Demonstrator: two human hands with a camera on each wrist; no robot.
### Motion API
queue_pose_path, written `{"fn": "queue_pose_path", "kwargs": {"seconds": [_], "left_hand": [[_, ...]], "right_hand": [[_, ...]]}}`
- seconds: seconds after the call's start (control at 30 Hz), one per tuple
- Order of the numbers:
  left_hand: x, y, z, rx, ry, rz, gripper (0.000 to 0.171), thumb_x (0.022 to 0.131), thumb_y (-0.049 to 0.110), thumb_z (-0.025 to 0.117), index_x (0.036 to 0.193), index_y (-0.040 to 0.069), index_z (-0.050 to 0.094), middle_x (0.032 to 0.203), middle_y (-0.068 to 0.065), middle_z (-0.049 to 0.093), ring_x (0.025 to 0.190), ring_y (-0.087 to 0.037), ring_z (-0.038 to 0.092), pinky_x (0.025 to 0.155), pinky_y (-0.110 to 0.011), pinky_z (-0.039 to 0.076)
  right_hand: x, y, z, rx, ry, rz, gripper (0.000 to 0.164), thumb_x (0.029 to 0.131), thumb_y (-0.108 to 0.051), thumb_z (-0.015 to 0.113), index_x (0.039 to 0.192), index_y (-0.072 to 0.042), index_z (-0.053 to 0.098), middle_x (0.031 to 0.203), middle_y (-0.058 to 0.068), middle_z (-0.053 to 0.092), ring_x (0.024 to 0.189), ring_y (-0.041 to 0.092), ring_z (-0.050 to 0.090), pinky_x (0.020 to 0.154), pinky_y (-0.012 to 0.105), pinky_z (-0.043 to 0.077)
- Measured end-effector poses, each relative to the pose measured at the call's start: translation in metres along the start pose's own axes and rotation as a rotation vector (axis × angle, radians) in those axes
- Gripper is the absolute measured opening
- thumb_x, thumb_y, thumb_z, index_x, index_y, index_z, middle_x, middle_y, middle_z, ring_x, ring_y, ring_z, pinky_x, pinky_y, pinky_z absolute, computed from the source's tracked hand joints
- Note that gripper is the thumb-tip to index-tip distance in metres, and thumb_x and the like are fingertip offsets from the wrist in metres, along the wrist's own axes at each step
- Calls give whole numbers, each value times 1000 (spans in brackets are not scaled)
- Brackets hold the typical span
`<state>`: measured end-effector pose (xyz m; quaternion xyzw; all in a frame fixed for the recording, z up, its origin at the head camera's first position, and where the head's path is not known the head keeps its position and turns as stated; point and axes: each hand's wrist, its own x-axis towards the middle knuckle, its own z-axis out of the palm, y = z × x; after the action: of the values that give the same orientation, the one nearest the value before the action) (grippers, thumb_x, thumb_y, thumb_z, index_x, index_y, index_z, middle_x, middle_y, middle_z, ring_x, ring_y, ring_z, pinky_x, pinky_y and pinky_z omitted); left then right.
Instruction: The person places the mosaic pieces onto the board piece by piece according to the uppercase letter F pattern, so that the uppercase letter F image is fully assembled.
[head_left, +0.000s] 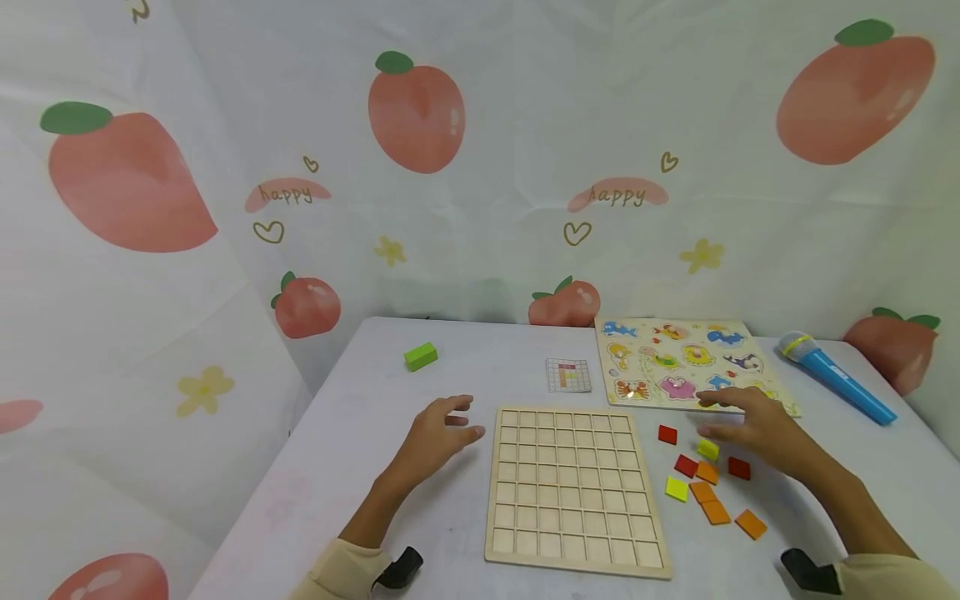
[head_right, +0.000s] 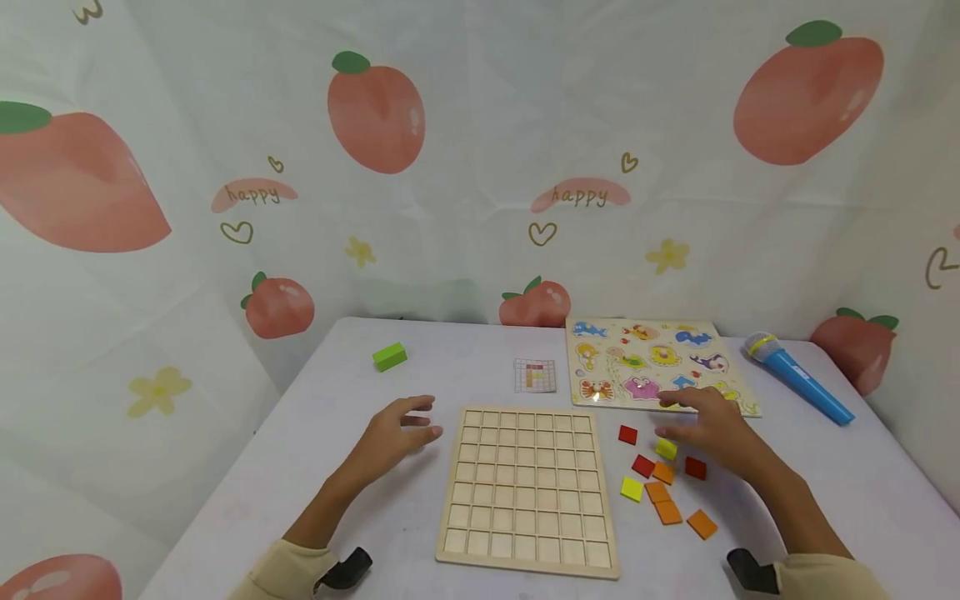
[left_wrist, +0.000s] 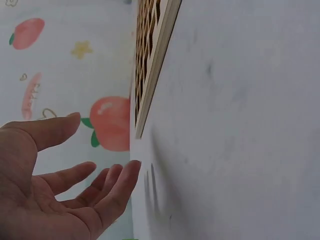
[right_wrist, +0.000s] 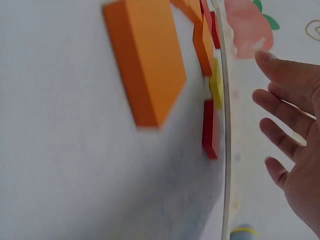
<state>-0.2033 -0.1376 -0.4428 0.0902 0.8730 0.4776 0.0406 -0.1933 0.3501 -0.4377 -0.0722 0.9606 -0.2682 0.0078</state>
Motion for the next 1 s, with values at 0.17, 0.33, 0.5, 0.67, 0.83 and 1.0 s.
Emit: {"fn": "queue_pose_path", "kwargs": {"seconds": [0.17, 0.33, 0.5, 0.67, 0.83, 1.0], "left_hand": [[-8, -3, 10, -86, -57, -44, 62, 95, 29, 79, 149, 5, 59, 144, -15, 61, 128, -33, 65, 86, -37, 65], [-13, -2, 18, -144, -106, -62, 62, 93, 26, 81, 146, 2, 60, 142, -18, 62, 119, -28, 70, 84, -34, 65], [-14, 0, 24, -171, -152, -59, 65, 92, 26, 82, 146, -1, 59, 141, -18, 63, 116, -28, 71, 83, -34, 65], [-15, 0, 27, -185, -172, -83, 66, 92, 25, 83, 147, 0, 58, 141, -17, 63, 119, -29, 69, 83, -35, 65], [-17, 0, 28, -216, -189, -99, 67, 92, 24, 83, 148, -1, 57, 140, -16, 63, 119, -29, 69, 79, -34, 66], [-17, 1, 28, -203, -192, -96, 62, 95, 25, 80, 146, -2, 58, 137, -15, 65, 120, -29, 68, 77, -32, 66]], "right_hand": [[4, -10, 9, 49, -44, -18, 58, 91, -37, 82, 137, -4, 69, 127, 17, 72, 128, 51, 49, 96, 79, 46], [7, -18, 16, 63, -80, -46, 49, 92, -31, 82, 131, -3, 72, 118, 10, 75, 119, 43, 57, 94, 73, 51], [8, -25, 21, 56, -103, -43, 46, 92, -26, 82, 130, -2, 73, 114, 9, 76, 114, 39, 59, 95, 71, 51], [10, -29, 24, 40, -106, -40, 46, 91, -23, 83, 130, 0, 73, 116, 12, 76, 115, 42, 61, 98, 73, 49], [13, -31, 26, 37, -117, -15, 44, 91, -22, 83, 128, 0, 74, 120, 16, 74, 115, 43, 61, 99, 71, 50], [16, -33, 28, 45, -149, 23, 42, 91, -23, 82, 127, -3, 75, 126, 21, 70, 112, 38, 61, 96, 65, 54]]}}
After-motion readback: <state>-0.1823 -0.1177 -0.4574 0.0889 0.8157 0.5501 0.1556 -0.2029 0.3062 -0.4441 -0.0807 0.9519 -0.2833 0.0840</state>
